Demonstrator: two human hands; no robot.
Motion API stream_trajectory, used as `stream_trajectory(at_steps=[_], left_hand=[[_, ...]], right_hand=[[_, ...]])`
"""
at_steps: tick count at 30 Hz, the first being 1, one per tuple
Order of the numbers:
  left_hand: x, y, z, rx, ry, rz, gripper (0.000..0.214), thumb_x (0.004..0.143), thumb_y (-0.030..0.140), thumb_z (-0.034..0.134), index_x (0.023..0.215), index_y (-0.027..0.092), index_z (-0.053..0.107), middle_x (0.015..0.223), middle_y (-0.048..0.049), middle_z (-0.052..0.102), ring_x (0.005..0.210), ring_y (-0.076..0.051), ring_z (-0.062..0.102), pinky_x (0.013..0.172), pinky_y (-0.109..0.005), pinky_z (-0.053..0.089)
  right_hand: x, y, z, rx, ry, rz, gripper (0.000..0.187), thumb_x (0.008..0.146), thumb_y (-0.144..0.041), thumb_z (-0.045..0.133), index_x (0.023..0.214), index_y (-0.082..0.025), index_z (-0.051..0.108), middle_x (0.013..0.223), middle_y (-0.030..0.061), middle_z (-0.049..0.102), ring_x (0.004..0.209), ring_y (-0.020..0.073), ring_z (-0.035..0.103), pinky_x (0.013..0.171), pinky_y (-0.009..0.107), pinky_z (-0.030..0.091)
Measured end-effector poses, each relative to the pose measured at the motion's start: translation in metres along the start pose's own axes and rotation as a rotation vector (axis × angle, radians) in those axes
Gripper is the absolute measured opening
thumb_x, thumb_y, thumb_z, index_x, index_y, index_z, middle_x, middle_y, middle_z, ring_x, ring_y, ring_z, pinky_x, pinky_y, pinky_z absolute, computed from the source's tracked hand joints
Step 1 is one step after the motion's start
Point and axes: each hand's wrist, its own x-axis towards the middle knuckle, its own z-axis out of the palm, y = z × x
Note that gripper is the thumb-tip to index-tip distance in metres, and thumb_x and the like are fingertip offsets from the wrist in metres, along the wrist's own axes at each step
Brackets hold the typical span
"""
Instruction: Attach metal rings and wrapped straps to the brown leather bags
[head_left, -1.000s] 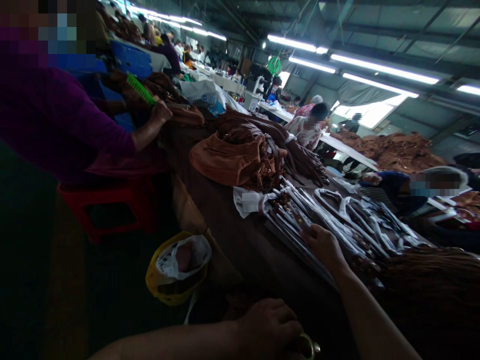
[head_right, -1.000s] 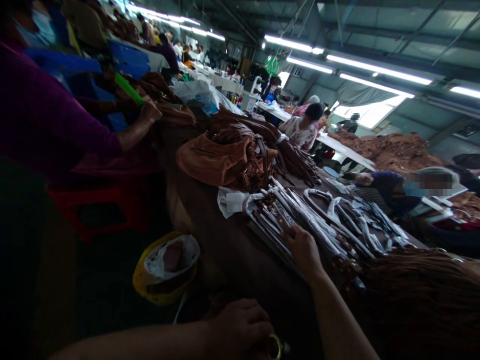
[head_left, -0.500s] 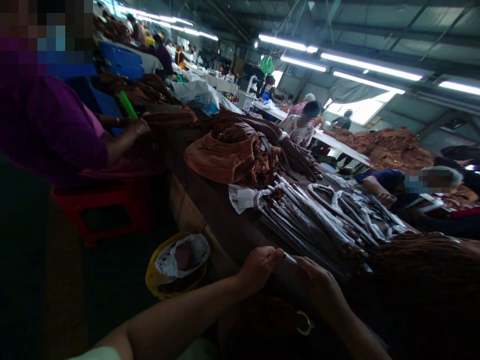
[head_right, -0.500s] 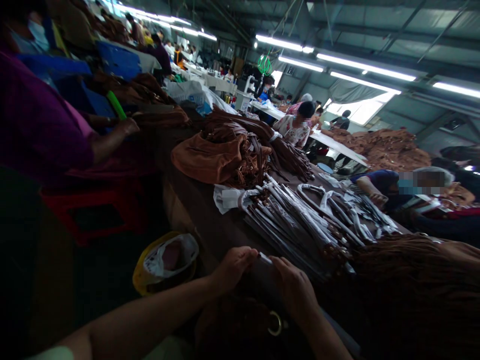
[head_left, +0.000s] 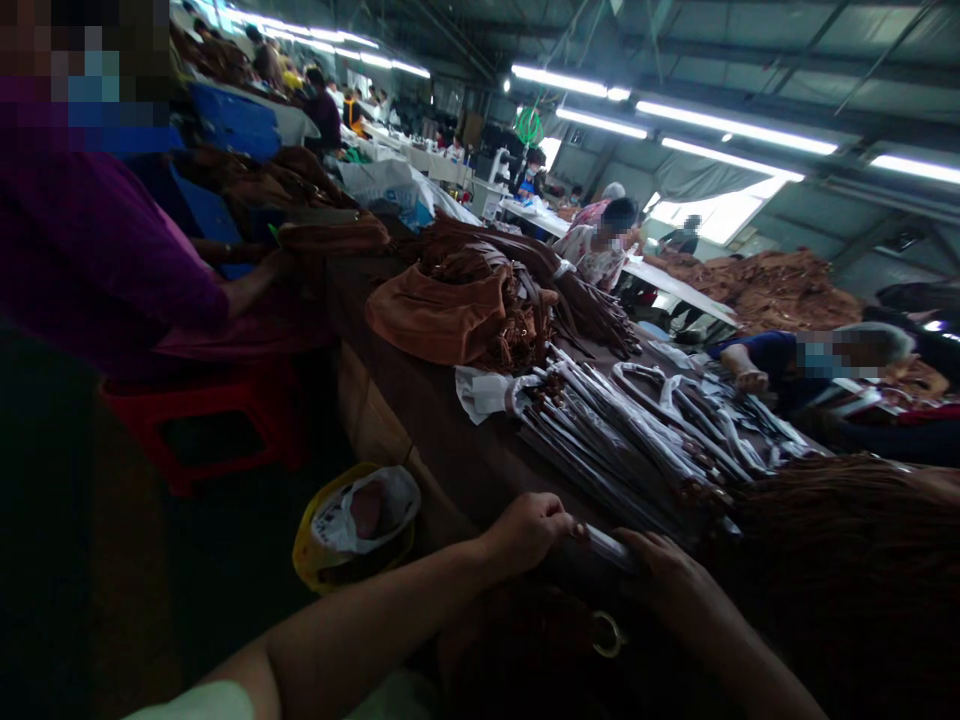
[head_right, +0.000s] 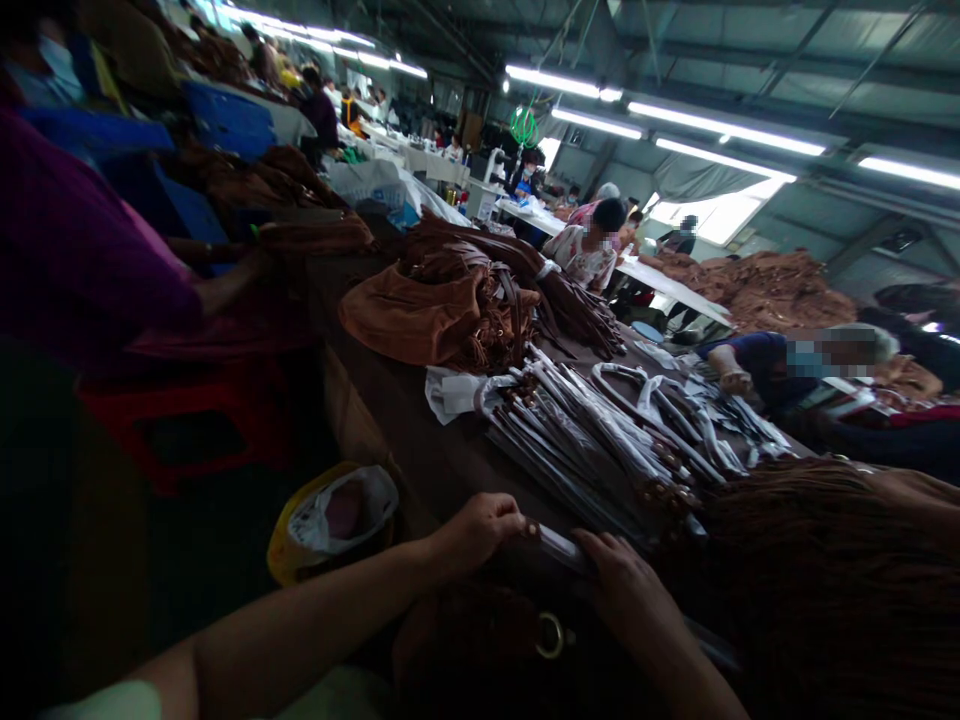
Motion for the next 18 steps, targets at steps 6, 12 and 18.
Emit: stream_trajectory(at_steps=[6,12,18], left_hand=[[-0.01,0.018,0.001,0.279,-0.083,0.194,0.025,0.087,0.038,0.048,0.086,0.016,0.061,0.072,0.0024,0.056,0.066,-0.012,0.049,0.056,-0.023,0.03],[-0.026,0.01,0.002,0.352,-0.063,0.242,0.025,0.089,0.041,0.051,0.099,0.02,0.059,0.088,0.0007,0.063,0.078,-0.014,0.056,0.066,-0.024,0.04],[-0.061,-0.025,0.02,0.621,-0.046,0.571,0.066,0.068,0.062,0.069,0.116,0.018,0.055,0.112,-0.007,0.061,0.105,-0.022,0.053,0.095,-0.034,0.039]], right_hand=[[0.009,-0.03,-0.016,0.289,-0.051,-0.087,0.035,0.089,-0.044,0.049,0.11,-0.02,0.062,0.106,0.0082,0.067,0.096,0.0235,0.061,0.08,0.033,0.047],[0.004,-0.028,-0.008,0.445,-0.169,0.018,0.038,0.093,-0.05,0.041,0.075,-0.019,0.054,0.063,-0.0022,0.053,0.058,0.0125,0.049,0.052,0.024,0.037],[-0.019,-0.02,-0.003,0.487,-0.223,0.118,0.038,0.092,-0.05,0.042,0.074,-0.019,0.053,0.062,-0.0032,0.051,0.055,0.0115,0.048,0.05,0.023,0.036]])
